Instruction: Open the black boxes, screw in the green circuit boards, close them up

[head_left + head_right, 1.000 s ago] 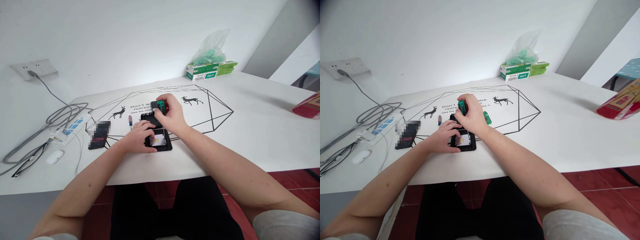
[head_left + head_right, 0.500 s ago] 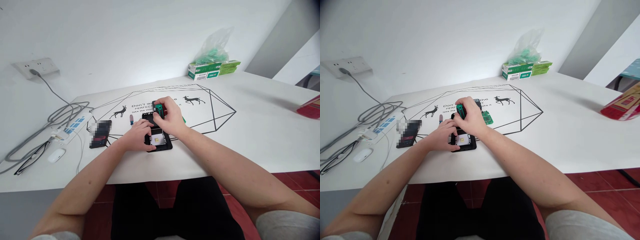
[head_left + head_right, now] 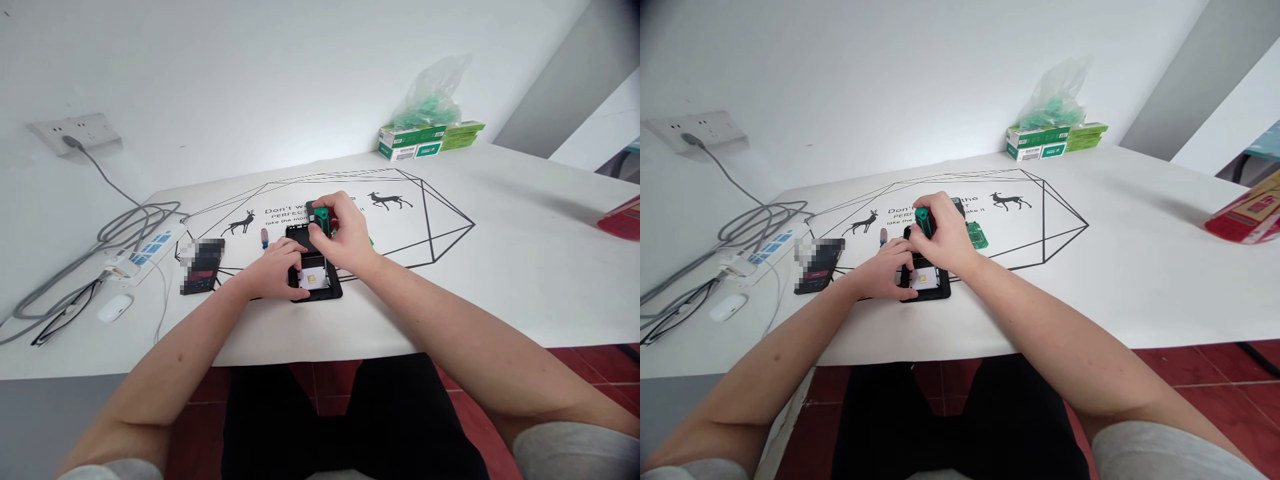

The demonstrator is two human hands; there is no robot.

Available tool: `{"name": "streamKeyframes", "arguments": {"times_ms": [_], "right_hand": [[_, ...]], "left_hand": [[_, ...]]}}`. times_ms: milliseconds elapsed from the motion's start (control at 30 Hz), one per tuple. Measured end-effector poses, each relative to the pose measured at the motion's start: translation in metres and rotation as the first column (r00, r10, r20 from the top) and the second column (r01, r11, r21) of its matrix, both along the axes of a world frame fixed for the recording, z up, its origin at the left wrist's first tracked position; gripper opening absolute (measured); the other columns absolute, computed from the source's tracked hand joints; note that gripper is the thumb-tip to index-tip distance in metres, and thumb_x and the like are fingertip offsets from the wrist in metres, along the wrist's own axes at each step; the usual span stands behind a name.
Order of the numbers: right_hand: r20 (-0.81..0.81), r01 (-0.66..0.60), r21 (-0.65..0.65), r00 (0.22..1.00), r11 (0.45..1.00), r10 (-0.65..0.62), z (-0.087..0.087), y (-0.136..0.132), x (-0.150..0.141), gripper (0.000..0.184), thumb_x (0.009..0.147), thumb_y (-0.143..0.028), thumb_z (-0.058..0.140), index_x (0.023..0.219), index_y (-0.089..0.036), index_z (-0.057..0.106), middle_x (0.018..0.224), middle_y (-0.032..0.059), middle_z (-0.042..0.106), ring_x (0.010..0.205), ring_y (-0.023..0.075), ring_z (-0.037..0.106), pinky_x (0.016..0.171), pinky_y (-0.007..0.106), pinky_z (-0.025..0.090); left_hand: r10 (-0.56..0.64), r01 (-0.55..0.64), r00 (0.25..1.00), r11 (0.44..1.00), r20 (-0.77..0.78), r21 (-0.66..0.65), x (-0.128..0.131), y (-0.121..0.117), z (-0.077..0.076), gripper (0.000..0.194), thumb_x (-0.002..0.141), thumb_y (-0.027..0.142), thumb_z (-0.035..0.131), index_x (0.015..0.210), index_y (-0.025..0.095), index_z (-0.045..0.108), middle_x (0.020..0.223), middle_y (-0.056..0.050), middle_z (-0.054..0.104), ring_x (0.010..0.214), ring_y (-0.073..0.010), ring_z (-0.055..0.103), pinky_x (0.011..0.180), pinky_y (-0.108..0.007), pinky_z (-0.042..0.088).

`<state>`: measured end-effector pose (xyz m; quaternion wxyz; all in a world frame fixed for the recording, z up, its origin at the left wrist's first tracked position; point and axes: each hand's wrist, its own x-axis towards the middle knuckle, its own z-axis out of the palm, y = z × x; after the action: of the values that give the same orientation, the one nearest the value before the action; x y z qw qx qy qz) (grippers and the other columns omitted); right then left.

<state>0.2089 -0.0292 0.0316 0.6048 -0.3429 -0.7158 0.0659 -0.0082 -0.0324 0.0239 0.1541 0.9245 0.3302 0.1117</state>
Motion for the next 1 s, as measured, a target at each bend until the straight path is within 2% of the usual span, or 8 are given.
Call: {"name": "streamKeyframes", "arguments": {"times_ms": [300,367,467,533,600,700,900,1000], "right_hand": [[-0.011,-0.043,-0.001,0.999,0.999,0.043,0.001,0.0,0.001,0.022,0.083,-0.027,0.069,0.103,-0.025,0.06,0.098,0.0036,0.065,0.082,0.02,0.059,0.075,0.04,0.053],[-0.052,-0.094,-0.028,0.994,0.995,0.092,0.004,-0.001,0.003,0.02,0.085,-0.035,0.075,0.095,-0.026,0.06,0.09,0.0013,0.062,0.076,0.0183,0.055,0.07,0.037,0.05],[-0.186,-0.262,-0.091,0.952,0.961,0.242,0.013,-0.001,0.008,0.035,0.086,-0.051,0.083,0.081,-0.026,0.06,0.079,-0.0008,0.059,0.072,0.0166,0.053,0.064,0.035,0.048],[-0.264,-0.426,-0.168,0.888,0.889,0.376,0.02,0.0,0.014,0.041,0.081,-0.057,0.089,0.077,-0.025,0.064,0.078,-0.0004,0.063,0.072,0.0161,0.057,0.063,0.034,0.05],[-0.294,-0.575,-0.27,0.813,0.773,0.502,0.028,0.003,0.021,0.041,0.075,-0.059,0.094,0.08,-0.024,0.073,0.081,0.0011,0.069,0.073,0.0161,0.062,0.062,0.033,0.053],[-0.309,-0.688,-0.349,0.725,0.636,0.615,0.035,0.007,0.034,0.037,0.075,-0.055,0.096,0.086,-0.023,0.081,0.084,0.0024,0.075,0.074,0.0159,0.067,0.063,0.032,0.056],[-0.41,-0.774,-0.433,0.625,0.461,0.664,0.033,0.012,0.044,0.043,0.083,-0.06,0.09,0.099,-0.021,0.082,0.088,0.0052,0.078,0.083,0.02,0.075,0.074,0.036,0.063],[-0.499,-0.803,-0.428,0.593,0.415,0.632,0.029,0.012,0.04,0.043,0.085,-0.061,0.087,0.099,-0.022,0.075,0.093,0.0057,0.078,0.087,0.0216,0.075,0.078,0.039,0.065]], "left_hand": [[0.02,-0.02,1.0,1.0,-0.01,-0.009,-0.001,0.005,-0.003,0.045,0.071,0.051,0.096,0.085,0.024,0.063,0.137,-0.012,0.068,0.14,-0.0409,0.05,0.119,-0.064,0.043],[0.02,-0.02,1.0,1.0,-0.001,-0.002,-0.001,0.005,-0.003,0.045,0.071,0.051,0.097,0.085,0.024,0.064,0.139,-0.012,0.069,0.14,-0.0414,0.051,0.12,-0.065,0.043],[0.015,-0.015,1.0,1.0,0.015,-0.003,-0.001,0.004,-0.002,0.045,0.071,0.053,0.097,0.085,0.024,0.064,0.145,-0.013,0.067,0.144,-0.0421,0.049,0.121,-0.066,0.042],[0.015,-0.015,1.0,1.0,0.02,-0.007,-0.002,0.003,-0.001,0.045,0.071,0.053,0.097,0.084,0.024,0.064,0.147,-0.014,0.066,0.146,-0.0421,0.047,0.121,-0.067,0.042],[0.016,-0.015,1.0,1.0,0.027,-0.011,-0.002,0.004,-0.002,0.045,0.071,0.052,0.097,0.084,0.024,0.064,0.146,-0.013,0.066,0.146,-0.0416,0.048,0.12,-0.066,0.043],[0.009,-0.009,0.999,1.0,0.04,-0.015,-0.003,0.006,-0.005,0.044,0.07,0.05,0.098,0.085,0.025,0.065,0.145,-0.012,0.067,0.146,-0.0406,0.049,0.12,-0.065,0.044],[-0.005,0.006,0.999,1.0,0.045,-0.022,-0.004,0.007,-0.006,0.045,0.071,0.051,0.098,0.085,0.024,0.064,0.147,-0.014,0.066,0.147,-0.0396,0.048,0.12,-0.063,0.044],[-0.008,0.01,0.999,1.0,0.052,-0.021,-0.004,0.006,-0.005,0.043,0.071,0.048,0.098,0.085,0.025,0.064,0.146,-0.014,0.066,0.146,-0.0395,0.049,0.119,-0.063,0.045]]}}
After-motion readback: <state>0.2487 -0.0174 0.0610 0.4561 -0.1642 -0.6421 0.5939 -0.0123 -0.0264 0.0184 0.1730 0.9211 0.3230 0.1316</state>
